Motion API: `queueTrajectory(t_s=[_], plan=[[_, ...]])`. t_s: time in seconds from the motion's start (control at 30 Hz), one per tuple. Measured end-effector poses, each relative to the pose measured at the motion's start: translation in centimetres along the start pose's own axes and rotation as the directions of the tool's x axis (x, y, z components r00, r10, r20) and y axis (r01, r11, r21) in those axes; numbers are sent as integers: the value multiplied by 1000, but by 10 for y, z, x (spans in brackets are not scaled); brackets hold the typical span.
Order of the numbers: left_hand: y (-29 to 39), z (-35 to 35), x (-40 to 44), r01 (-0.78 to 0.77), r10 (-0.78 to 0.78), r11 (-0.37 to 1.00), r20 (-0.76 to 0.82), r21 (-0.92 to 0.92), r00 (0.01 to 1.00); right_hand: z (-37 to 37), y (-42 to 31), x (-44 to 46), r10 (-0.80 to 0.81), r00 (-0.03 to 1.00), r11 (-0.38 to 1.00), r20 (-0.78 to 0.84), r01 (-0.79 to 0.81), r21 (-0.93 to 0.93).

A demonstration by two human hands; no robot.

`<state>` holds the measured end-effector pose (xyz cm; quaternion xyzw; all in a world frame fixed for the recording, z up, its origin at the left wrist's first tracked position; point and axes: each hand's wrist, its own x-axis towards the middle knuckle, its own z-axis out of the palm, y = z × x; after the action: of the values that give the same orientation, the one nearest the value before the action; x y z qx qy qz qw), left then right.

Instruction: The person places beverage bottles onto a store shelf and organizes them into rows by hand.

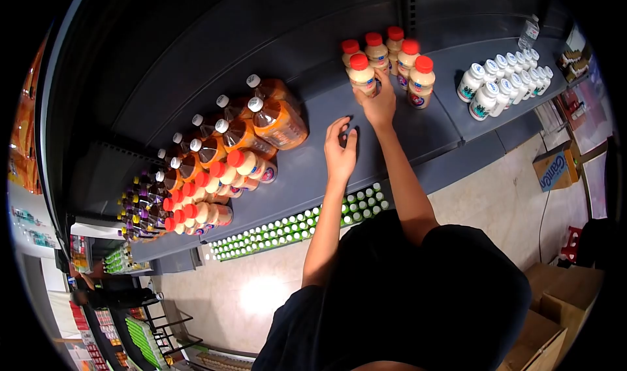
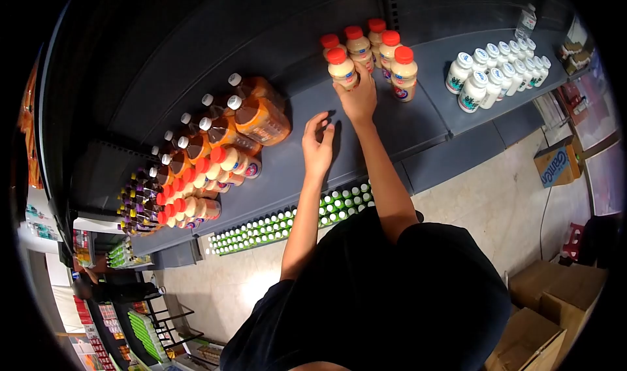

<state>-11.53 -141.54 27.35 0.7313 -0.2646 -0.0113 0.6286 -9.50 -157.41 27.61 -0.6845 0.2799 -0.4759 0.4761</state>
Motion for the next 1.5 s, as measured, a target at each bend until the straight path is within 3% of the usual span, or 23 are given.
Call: queueTrajectory(t_s=[0.13, 0.23, 0.37, 0.5, 0.63, 0.77, 0.9, 0.93, 1.07, 1.13, 1.33, 1.43, 1.5], plan=[[-5, -11, -5, -7, 7, 1000, -10, -7, 1000, -3, -13, -13, -41, 999, 998, 1, 41, -44], [-3, -21, -15, 10, -10, 1000, -29, -7, 1000, 4, -17, -24, -255, 955, 965, -149, 240, -107], [-6, -39, -25, 17, -19, 999, -66, -27, 998, 6, -35, -41, -322, 922, 947, -216, 312, -78], [-9, -66, -37, 38, -51, 996, -162, -80, 985, 15, -55, -64, -310, 924, 940, -222, 333, 76], [-22, -96, -51, 9, -63, 980, -269, -198, 961, 34, -64, -99, -432, 888, 899, -156, 439, 12], [-37, -134, -68, 35, -119, 969, -340, -244, 933, 59, -76, -141, -432, 902, 893, -24, 431, 128], [-27, -171, -75, 14, -151, 950, -420, -311, 895, 83, -101, -179, -422, 882, 854, 208, 310, 419], [-35, -178, -72, -56, -74, 963, -455, -264, 887, 91, -107, -188, -415, 870, 857, 267, 274, 437], [-40, -194, -79, -12, -146, 939, -431, -343, 890, 114, -118, -216, -401, 798, 892, 449, 228, 391], [-42, -200, -81, 19, -153, 953, -424, -303, 893, 122, -117, -225, -406, 822, 882, 399, 238, 407], [-45, -214, -88, 27, -38, 999, -359, -35, 933, 130, -112, -230, -293, 846, 919, 446, 122, 374], [-52, -214, -88, 58, -147, 966, -351, -252, 925, 128, -109, -227, -241, 863, 924, 445, 64, 376], [-52, -214, -89, 97, -186, 963, -364, -251, 913, 125, -105, -230, -238, 886, 901, 399, 48, 432]])
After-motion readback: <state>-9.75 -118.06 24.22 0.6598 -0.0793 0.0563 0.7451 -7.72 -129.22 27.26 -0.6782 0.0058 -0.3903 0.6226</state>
